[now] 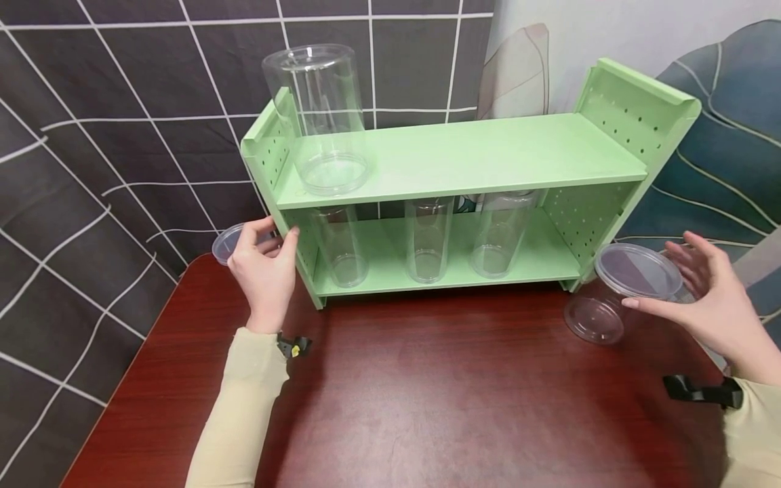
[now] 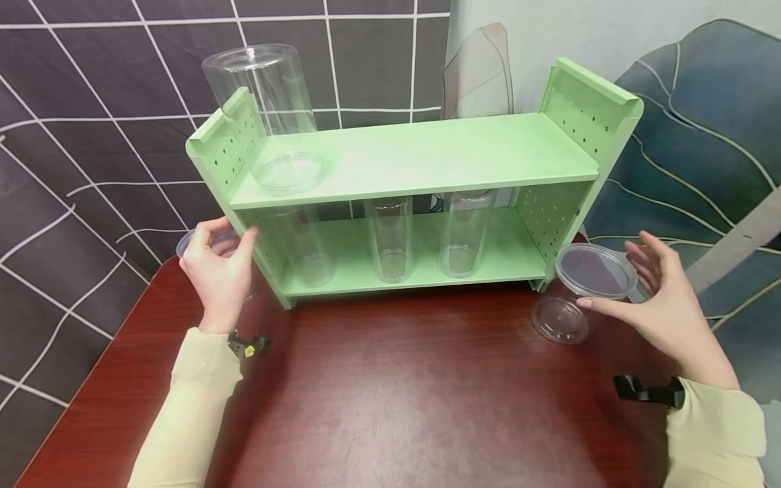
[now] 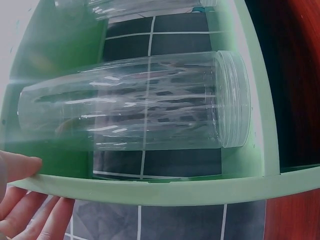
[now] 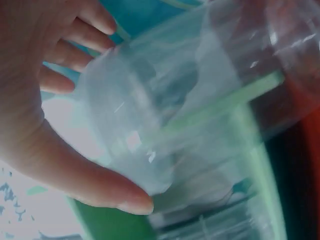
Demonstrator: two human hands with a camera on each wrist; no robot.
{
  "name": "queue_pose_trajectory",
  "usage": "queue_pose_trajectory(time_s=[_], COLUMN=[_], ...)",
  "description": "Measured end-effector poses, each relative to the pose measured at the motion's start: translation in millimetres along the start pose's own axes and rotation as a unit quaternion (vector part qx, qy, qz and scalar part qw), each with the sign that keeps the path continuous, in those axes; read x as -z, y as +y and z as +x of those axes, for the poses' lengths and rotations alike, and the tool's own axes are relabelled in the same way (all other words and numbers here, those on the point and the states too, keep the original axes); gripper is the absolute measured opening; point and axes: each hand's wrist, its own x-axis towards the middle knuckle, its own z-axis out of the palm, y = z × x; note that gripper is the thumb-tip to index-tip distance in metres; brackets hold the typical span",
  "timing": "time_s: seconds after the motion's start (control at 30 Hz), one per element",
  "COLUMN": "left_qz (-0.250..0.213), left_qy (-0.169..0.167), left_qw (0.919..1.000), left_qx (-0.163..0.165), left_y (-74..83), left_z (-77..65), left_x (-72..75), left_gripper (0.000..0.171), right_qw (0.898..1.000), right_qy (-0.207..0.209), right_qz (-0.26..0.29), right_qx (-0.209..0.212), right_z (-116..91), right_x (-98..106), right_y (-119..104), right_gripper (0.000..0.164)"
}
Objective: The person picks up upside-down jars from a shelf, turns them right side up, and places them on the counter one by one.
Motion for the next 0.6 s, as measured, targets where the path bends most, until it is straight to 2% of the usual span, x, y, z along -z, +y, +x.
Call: queue_pose_trajectory(time_s=[0.13, 0.3, 0.47, 0.6], left_qz=[0.001, -0.003, -0.009, -0.026], left_qy=[0.001, 0.002, -0.001, -0.009], left_qw=[1.0, 1.0, 0.9999, 0.9992], left_qx=[0.001, 0.001, 0.008, 0.028], left_y=[-0.2, 0.6, 1.5, 1.6], left_z=[0.2, 0.8, 1.3, 2.6], left_x=[0.8, 1.5, 2.2, 4.1], left_gripper=[0.023, 0.023, 0.023, 0.025], right_qw=[1.0, 0.997, 0.99, 0.981], right_qy=[0.018, 0.036, 0.019, -0.011], right_qz=[-0.011, 0.021, 0.051, 0.078], right_qx=[0.015, 0.066, 0.132, 0.177], right_z=[-0.7, 0.0, 1.2, 4.4], right_x=[2.2, -8.1, -24.6, -36.3], right_y=[-27.5, -61.8, -94.8, -121.2], right_gripper=[0.115, 0.104, 0.102, 0.104])
